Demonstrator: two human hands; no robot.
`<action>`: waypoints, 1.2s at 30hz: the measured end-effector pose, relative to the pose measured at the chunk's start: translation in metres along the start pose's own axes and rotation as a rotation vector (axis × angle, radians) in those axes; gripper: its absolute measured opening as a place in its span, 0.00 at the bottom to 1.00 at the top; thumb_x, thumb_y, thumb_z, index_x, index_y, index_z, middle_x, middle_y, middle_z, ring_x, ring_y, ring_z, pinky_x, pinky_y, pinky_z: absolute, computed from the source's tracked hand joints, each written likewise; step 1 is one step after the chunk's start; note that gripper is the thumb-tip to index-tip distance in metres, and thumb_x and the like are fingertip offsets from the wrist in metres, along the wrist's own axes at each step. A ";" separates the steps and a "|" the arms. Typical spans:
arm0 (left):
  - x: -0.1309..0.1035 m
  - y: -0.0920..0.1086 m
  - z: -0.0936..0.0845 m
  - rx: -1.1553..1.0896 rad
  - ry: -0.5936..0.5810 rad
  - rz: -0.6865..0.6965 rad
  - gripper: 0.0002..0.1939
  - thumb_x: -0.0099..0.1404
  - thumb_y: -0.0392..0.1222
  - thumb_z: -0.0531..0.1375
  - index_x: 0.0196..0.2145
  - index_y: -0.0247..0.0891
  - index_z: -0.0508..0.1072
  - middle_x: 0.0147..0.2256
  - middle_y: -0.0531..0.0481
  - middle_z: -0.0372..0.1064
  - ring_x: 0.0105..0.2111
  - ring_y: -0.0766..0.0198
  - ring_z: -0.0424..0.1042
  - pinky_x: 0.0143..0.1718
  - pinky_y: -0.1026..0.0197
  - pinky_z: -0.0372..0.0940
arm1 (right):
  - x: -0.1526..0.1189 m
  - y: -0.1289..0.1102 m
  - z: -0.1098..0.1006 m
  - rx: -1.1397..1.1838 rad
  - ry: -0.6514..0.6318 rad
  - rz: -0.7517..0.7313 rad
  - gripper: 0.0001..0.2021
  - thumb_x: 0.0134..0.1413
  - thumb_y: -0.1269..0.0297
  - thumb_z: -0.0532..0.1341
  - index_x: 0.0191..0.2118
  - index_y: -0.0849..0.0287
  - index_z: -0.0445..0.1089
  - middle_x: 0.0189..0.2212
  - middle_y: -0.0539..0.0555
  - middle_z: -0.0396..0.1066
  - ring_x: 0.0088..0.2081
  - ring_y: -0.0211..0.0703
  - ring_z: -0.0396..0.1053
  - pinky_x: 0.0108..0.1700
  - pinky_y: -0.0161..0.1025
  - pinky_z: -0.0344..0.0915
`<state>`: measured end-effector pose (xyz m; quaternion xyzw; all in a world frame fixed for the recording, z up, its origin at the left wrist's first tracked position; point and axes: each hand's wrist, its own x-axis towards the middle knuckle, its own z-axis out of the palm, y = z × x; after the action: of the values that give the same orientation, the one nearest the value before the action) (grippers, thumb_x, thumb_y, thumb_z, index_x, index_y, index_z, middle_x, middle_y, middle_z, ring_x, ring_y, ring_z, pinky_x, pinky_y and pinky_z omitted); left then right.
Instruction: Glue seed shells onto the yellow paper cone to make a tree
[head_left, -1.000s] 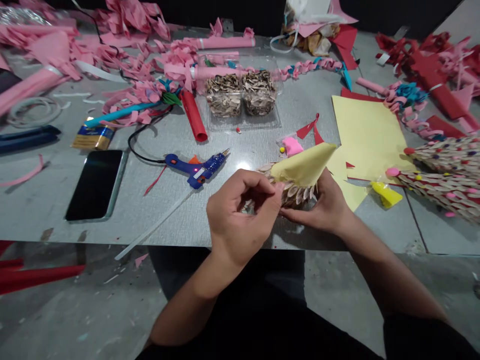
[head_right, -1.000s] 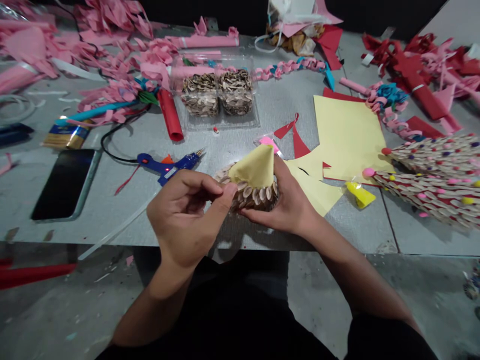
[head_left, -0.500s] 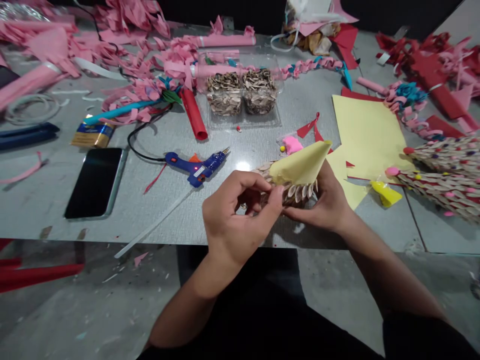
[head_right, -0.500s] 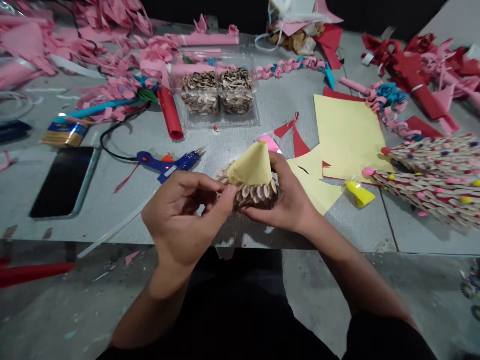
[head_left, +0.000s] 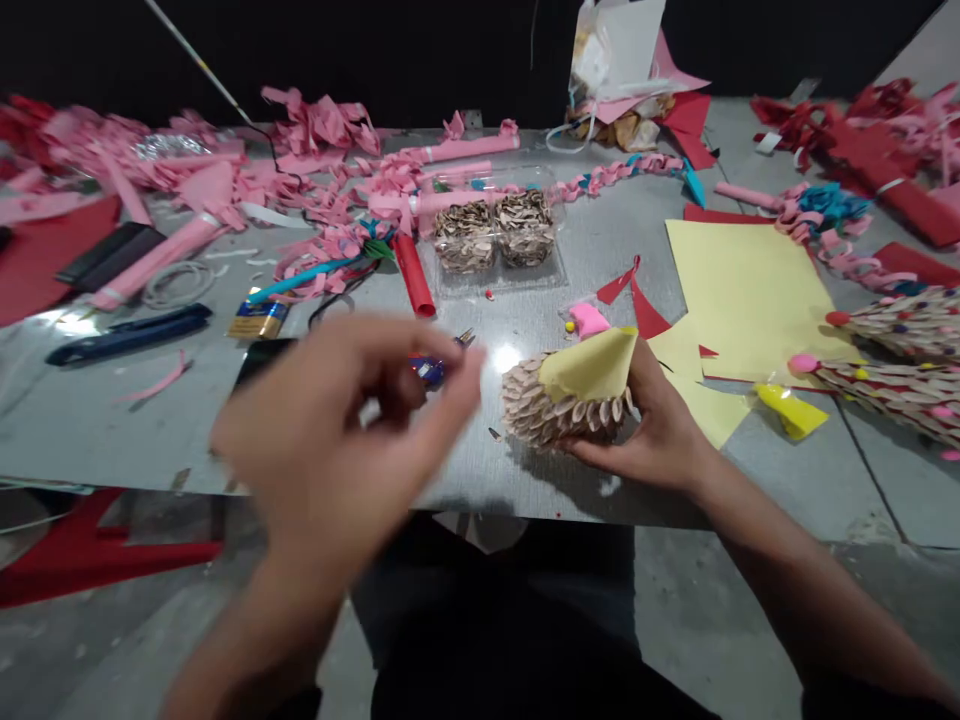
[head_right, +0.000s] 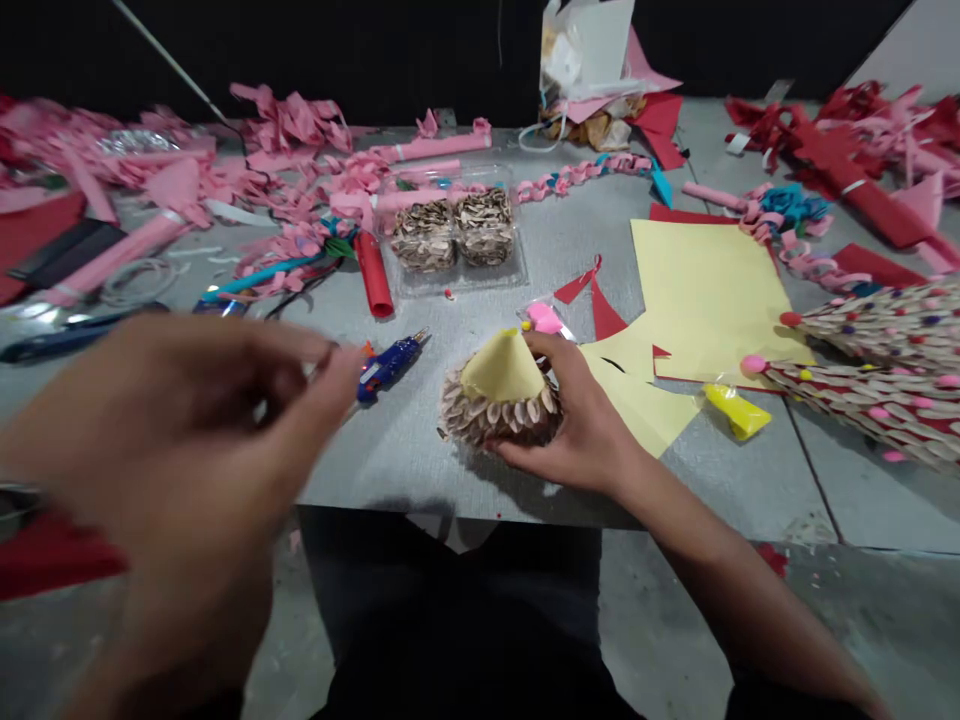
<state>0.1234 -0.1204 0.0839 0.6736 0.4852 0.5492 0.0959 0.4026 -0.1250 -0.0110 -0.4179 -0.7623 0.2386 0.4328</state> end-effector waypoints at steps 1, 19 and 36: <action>0.033 -0.021 0.008 0.086 -0.030 0.100 0.11 0.59 0.34 0.81 0.35 0.46 0.86 0.26 0.58 0.76 0.23 0.67 0.65 0.26 0.60 0.61 | 0.000 0.000 0.000 0.011 -0.017 0.015 0.48 0.52 0.56 0.83 0.75 0.46 0.62 0.67 0.63 0.72 0.68 0.72 0.76 0.70 0.69 0.77; 0.258 -0.212 0.170 0.307 -0.378 -0.443 0.37 0.51 0.51 0.90 0.18 0.50 0.62 0.17 0.62 0.43 0.32 0.54 0.36 0.67 0.55 0.56 | 0.006 0.000 -0.005 0.013 -0.043 0.027 0.49 0.55 0.58 0.78 0.77 0.47 0.58 0.73 0.66 0.70 0.73 0.74 0.71 0.75 0.73 0.70; 0.263 -0.228 0.178 0.155 -0.335 -0.398 0.34 0.49 0.40 0.87 0.19 0.49 0.63 0.17 0.64 0.46 0.33 0.58 0.44 0.73 0.55 0.52 | 0.011 0.003 -0.010 0.046 -0.059 0.101 0.47 0.54 0.58 0.79 0.75 0.50 0.59 0.71 0.67 0.70 0.71 0.72 0.73 0.75 0.71 0.70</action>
<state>0.1273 0.2674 0.0355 0.6519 0.6260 0.3615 0.2289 0.4097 -0.1143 -0.0033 -0.4387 -0.7468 0.2898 0.4072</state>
